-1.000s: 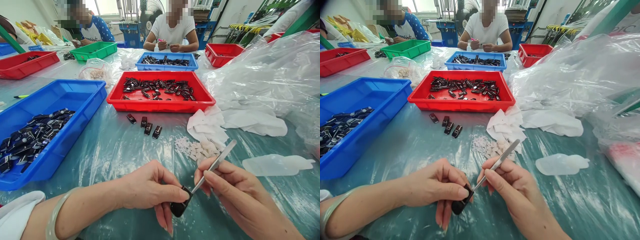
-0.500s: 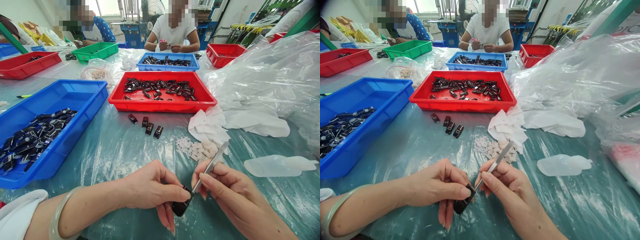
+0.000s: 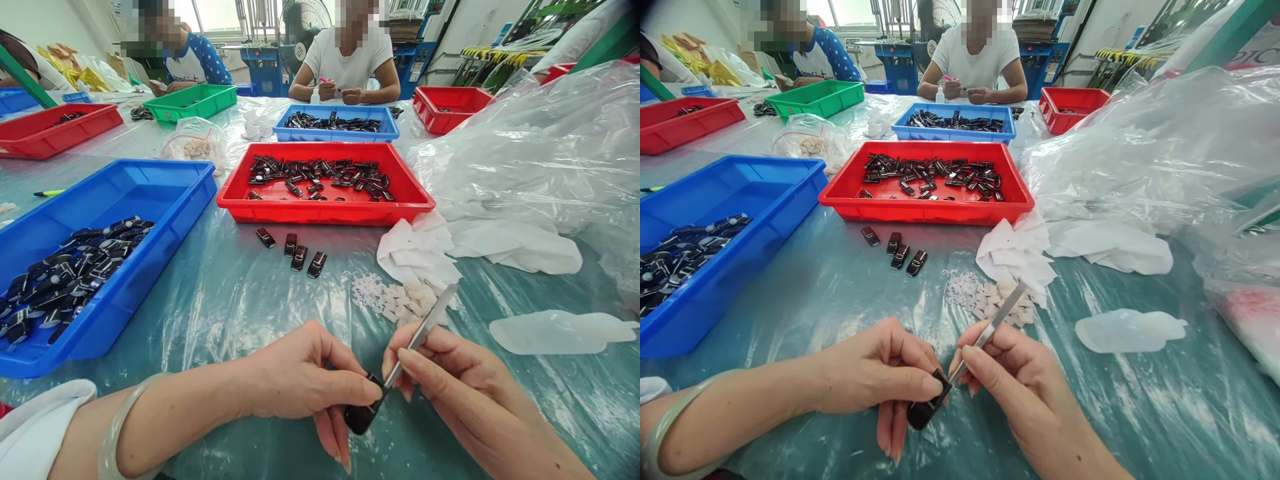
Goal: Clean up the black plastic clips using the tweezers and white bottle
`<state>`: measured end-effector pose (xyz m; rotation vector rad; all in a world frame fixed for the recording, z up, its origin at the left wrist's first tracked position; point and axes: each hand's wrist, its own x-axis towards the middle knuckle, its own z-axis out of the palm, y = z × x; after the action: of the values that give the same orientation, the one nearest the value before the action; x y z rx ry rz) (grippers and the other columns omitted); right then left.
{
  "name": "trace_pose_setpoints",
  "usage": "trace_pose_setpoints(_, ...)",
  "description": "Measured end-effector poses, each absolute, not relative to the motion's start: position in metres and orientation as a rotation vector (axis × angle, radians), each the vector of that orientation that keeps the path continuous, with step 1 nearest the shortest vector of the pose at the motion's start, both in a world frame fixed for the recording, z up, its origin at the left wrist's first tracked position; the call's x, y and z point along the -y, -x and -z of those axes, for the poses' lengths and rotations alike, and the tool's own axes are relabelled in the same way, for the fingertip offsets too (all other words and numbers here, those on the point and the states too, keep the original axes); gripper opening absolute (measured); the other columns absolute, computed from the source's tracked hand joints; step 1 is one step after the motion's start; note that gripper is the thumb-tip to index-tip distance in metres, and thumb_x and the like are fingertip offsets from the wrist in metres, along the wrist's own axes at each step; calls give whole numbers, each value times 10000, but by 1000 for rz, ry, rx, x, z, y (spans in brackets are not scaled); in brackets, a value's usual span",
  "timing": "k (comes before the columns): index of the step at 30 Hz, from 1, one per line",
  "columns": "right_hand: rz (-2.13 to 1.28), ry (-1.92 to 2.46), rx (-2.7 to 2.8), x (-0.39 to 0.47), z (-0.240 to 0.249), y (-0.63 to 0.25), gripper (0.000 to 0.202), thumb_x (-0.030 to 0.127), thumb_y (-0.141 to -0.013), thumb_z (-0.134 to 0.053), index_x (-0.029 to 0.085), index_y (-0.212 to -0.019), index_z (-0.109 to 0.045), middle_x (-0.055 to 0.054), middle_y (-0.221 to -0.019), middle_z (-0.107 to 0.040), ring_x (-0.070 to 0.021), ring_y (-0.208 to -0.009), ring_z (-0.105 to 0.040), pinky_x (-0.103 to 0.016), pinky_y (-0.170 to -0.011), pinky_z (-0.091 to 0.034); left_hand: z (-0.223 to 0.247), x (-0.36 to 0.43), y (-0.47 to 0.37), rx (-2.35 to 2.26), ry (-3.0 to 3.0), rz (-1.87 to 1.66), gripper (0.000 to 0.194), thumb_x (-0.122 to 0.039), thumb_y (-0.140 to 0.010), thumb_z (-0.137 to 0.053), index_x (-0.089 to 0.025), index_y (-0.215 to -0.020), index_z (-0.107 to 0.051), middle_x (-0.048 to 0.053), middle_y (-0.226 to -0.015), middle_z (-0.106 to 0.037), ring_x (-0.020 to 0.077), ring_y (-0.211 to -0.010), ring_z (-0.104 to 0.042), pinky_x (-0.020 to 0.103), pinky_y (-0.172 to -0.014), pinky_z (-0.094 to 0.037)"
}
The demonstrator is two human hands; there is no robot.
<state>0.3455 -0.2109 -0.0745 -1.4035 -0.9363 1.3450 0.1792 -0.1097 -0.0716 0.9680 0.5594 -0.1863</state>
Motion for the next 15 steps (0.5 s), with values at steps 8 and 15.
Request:
trace_pose_setpoints(8,-1333,1435,953,214,77,-348,169,392,-828,-570,232,-828,-624,13,-691,-593,-88,-606,-519,-188,-566,-430,72,110,-178,-559,-980,192,229,-302,-734,-613,-93,-648,-576,25,-743,-540,67,-425,-574,134,-391,-457)
trace_pose_setpoints(15,-1309,1450,995,211,76,-346,185,389,-827,-564,211,-824,-614,2,-684,-588,-109,-596,-513,-222,-554,-428,73,110,-178,-568,-981,201,273,-359,-723,-637,-99,-655,-584,22,-704,-562,76,-435,-578,142,-400,-457)
